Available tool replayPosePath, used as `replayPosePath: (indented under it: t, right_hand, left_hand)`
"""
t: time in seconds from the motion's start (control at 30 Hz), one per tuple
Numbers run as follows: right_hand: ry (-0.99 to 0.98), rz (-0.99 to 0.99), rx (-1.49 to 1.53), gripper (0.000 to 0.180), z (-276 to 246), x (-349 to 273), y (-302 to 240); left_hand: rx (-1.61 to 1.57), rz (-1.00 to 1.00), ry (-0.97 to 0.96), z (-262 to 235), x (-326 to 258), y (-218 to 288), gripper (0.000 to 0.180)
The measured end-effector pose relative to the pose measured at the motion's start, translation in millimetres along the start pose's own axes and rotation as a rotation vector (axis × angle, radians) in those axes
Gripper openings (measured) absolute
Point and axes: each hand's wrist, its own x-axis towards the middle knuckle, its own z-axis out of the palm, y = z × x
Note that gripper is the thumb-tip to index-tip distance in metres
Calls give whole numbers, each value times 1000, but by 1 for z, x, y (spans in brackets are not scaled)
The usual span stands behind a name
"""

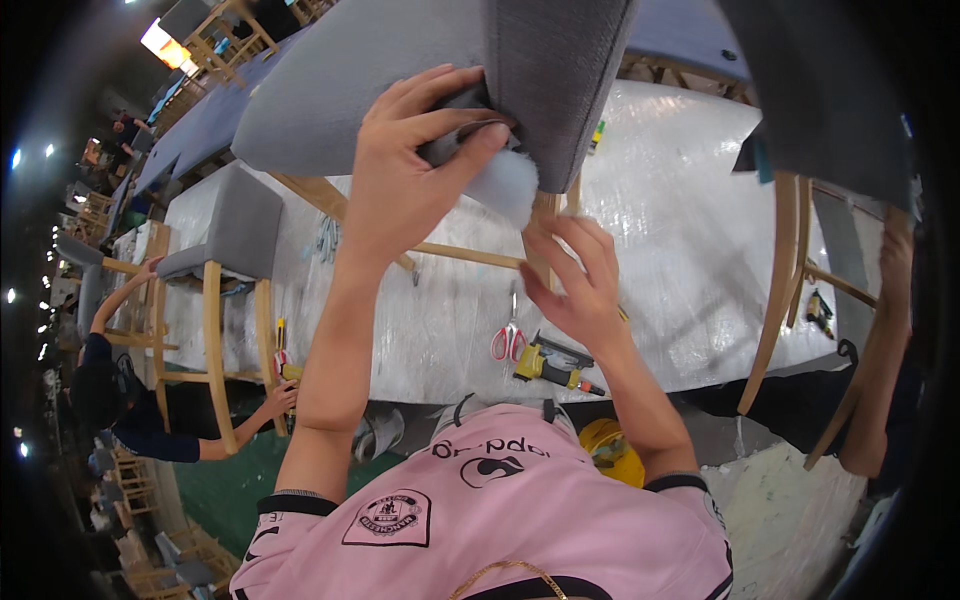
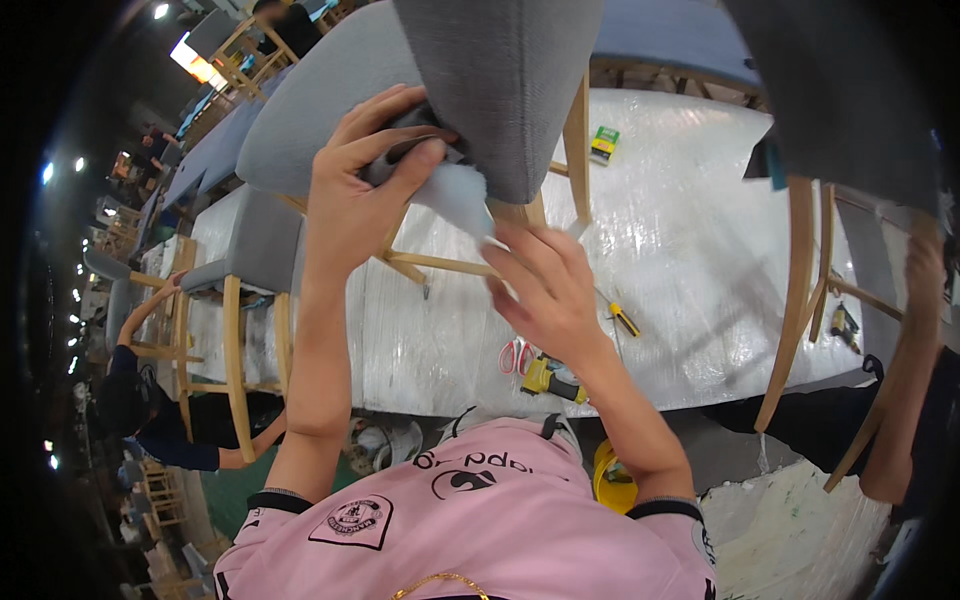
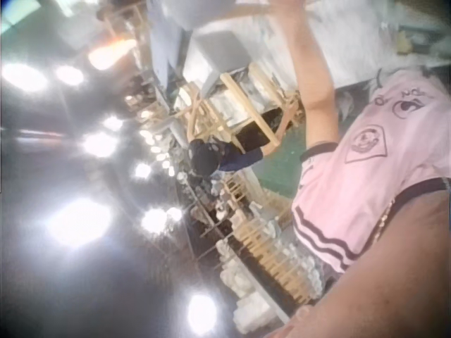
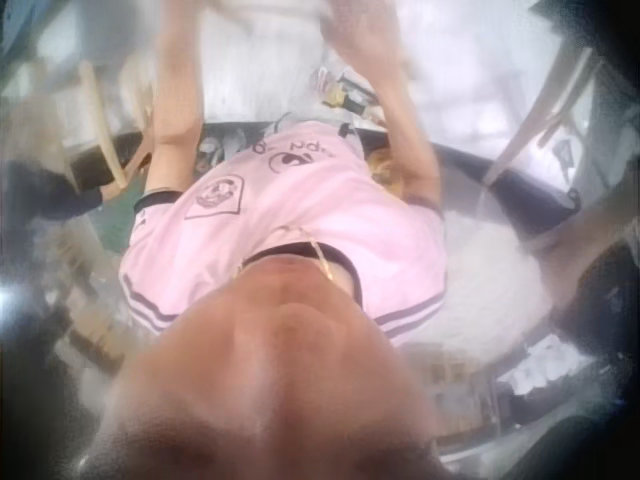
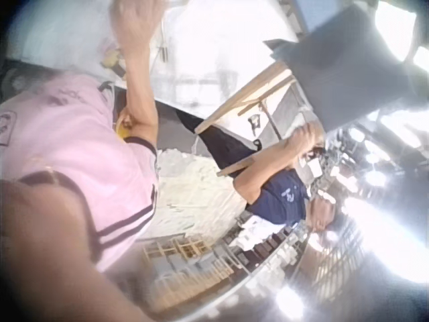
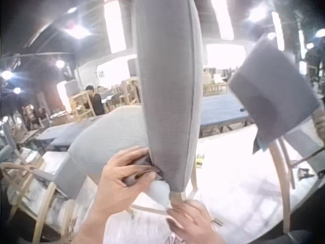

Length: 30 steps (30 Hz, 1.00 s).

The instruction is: The person staples gray fabric onto a wooden chair frame using a pneumatic staple gun, then trims excess fabric with scissors and smooths the upholstery. They repeat the process on multiple chairs in a workshop setting.

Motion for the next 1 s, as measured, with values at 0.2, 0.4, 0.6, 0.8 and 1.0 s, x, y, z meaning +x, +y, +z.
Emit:
replayPosePath:
  t: [0.2,0.4,0.6,0.8,1.0]
  right_hand:
    - [4,-124,-303,49,25,49,4]
    - [-9,-157,-267,36,21,61,2]
    - [-429,-74,-274,19,8,41,-16]
    - [-1494,500,-283,23,-33,-212,21]
    - [-127,1807,-369,37,-30,-461,-100]
  left_hand:
    - [19,137,149,11,-19,27,19]
    - [-223,152,243,36,-46,24,23]
    - [-14,293,170,36,-67,5,22]
    - [54,395,38,33,-60,3,24]
    - [-16,311,2,28,-63,-1,26]
